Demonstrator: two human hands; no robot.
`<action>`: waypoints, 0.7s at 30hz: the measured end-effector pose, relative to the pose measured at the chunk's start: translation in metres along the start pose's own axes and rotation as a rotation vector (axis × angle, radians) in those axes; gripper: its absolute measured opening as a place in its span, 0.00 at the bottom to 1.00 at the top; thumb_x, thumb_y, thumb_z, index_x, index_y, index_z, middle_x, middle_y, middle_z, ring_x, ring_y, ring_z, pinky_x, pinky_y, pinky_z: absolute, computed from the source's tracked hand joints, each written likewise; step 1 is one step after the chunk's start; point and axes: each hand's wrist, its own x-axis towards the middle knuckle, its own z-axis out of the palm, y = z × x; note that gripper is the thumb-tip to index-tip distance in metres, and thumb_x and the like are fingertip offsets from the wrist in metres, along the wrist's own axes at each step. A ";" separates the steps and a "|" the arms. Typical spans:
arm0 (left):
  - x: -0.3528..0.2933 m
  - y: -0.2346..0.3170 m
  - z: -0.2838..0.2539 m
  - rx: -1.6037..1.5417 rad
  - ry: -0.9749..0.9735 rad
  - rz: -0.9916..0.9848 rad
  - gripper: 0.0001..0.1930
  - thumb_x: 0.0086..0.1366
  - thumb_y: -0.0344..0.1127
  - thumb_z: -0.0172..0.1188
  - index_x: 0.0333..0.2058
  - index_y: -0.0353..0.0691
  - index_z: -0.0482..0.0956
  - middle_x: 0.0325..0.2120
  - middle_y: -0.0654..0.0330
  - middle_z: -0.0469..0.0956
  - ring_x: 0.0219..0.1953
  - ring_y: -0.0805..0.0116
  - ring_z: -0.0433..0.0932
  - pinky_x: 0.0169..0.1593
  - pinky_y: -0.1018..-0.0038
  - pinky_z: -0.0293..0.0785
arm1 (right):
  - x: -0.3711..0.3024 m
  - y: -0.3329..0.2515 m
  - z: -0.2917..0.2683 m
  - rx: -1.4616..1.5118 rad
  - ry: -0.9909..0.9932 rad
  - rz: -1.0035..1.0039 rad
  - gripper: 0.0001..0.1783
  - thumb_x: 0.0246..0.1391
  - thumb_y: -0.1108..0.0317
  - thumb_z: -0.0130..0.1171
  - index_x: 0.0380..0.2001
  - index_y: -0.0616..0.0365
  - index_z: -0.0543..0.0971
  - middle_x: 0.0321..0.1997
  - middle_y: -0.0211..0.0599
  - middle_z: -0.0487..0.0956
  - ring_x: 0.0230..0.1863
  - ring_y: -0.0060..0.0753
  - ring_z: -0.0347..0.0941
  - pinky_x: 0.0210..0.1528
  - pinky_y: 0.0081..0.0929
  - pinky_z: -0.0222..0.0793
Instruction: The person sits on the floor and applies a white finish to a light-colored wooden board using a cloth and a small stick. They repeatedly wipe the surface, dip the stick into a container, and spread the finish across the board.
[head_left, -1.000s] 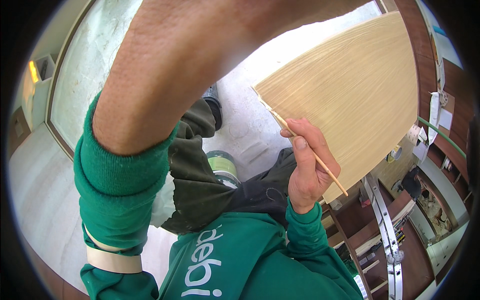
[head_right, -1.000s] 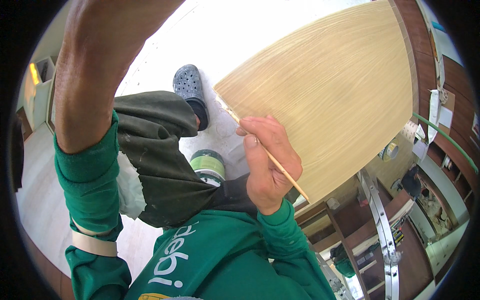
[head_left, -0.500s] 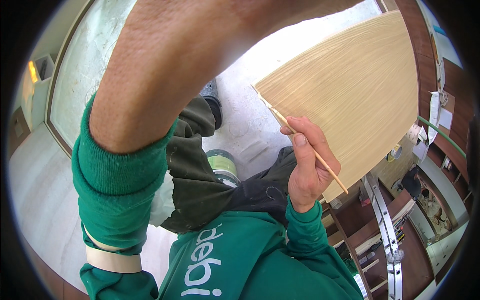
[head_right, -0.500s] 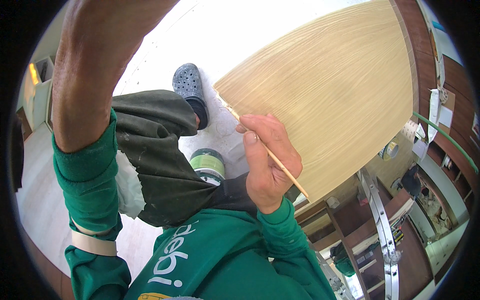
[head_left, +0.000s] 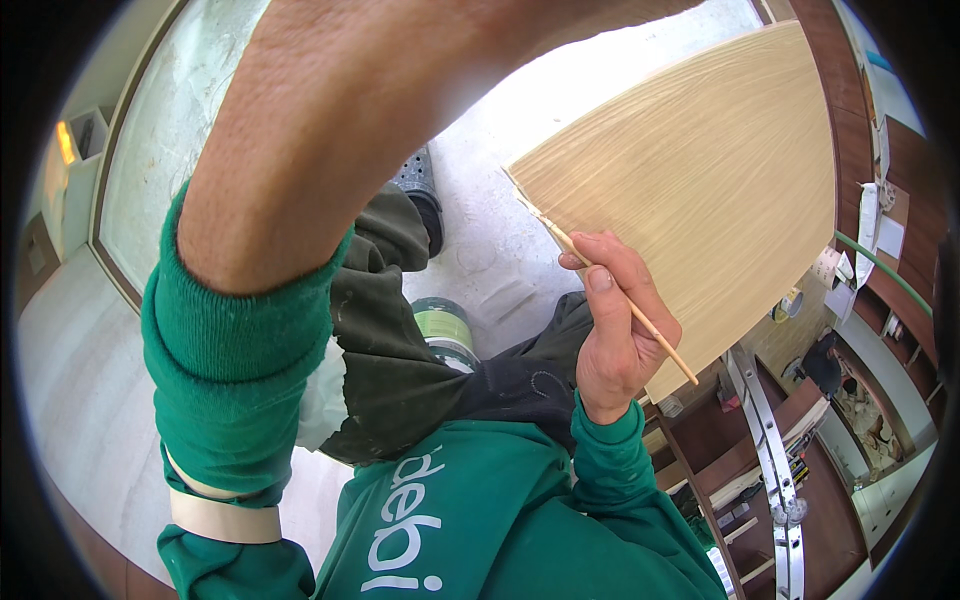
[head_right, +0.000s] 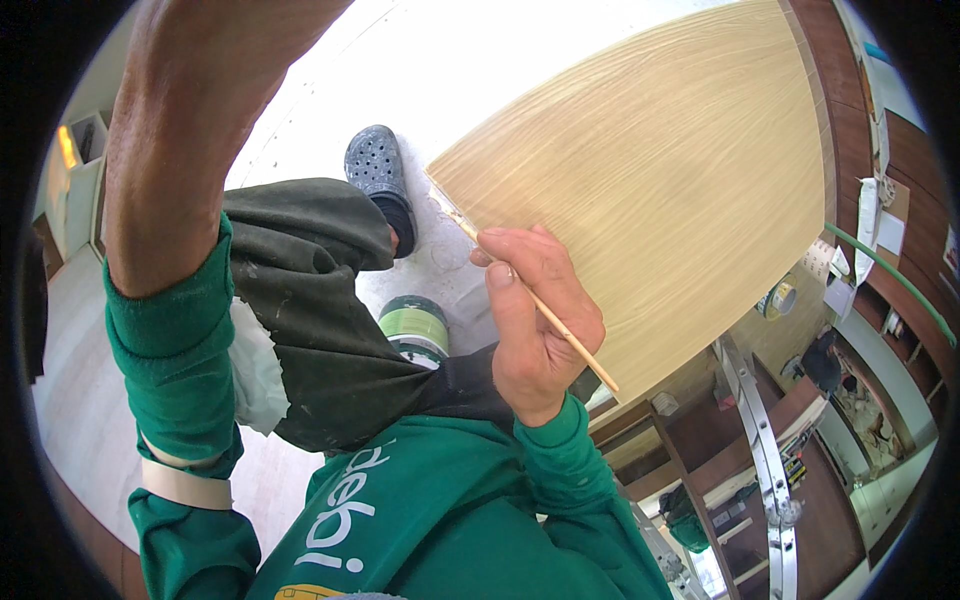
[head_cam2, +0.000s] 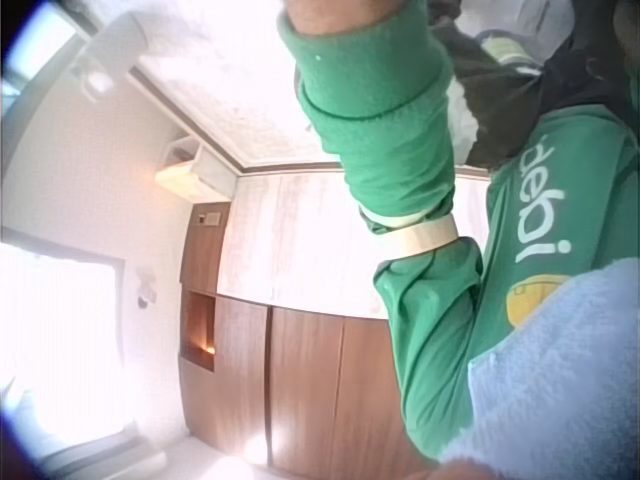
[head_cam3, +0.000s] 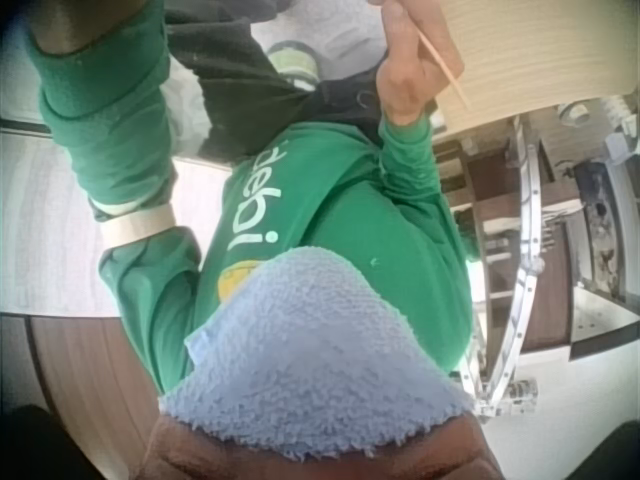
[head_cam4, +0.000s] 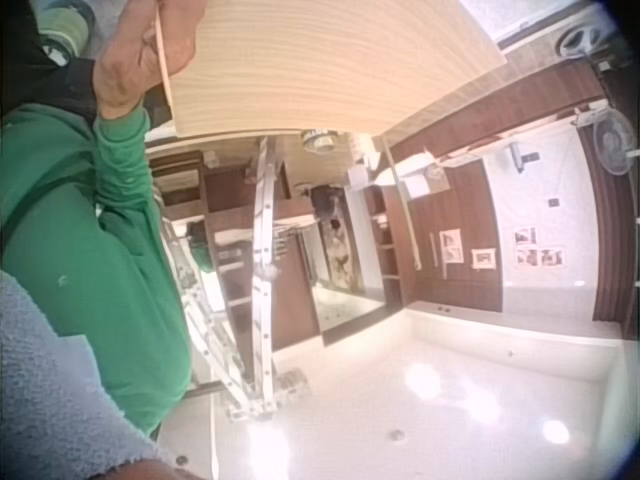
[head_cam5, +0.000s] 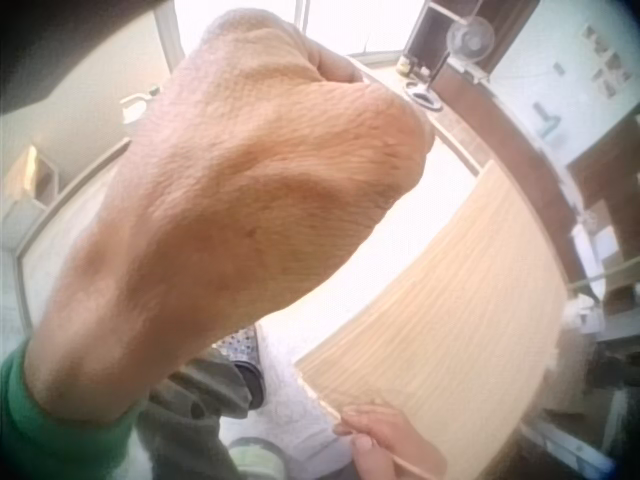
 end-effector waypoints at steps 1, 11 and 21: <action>0.000 0.000 0.000 0.000 -0.001 0.000 0.09 0.60 0.31 0.62 0.21 0.35 0.82 0.10 0.60 0.73 0.15 0.74 0.74 0.18 0.76 0.65 | 0.000 0.000 -0.001 -0.009 -0.001 0.003 0.10 0.57 0.79 0.55 0.41 0.69 0.82 0.36 0.44 0.83 0.39 0.32 0.77 0.53 0.35 0.68; -0.003 -0.003 -0.003 0.002 -0.010 -0.007 0.09 0.60 0.30 0.62 0.21 0.35 0.82 0.10 0.60 0.72 0.15 0.75 0.74 0.17 0.76 0.65 | -0.001 -0.005 0.004 0.031 0.049 0.088 0.11 0.58 0.79 0.54 0.41 0.70 0.82 0.35 0.43 0.82 0.38 0.32 0.76 0.49 0.31 0.68; -0.004 -0.001 -0.003 0.006 -0.010 -0.004 0.09 0.59 0.30 0.61 0.20 0.36 0.82 0.10 0.61 0.72 0.15 0.75 0.74 0.17 0.76 0.65 | 0.000 -0.003 0.003 0.025 0.024 0.061 0.11 0.58 0.79 0.54 0.41 0.70 0.82 0.35 0.43 0.82 0.38 0.32 0.76 0.49 0.30 0.68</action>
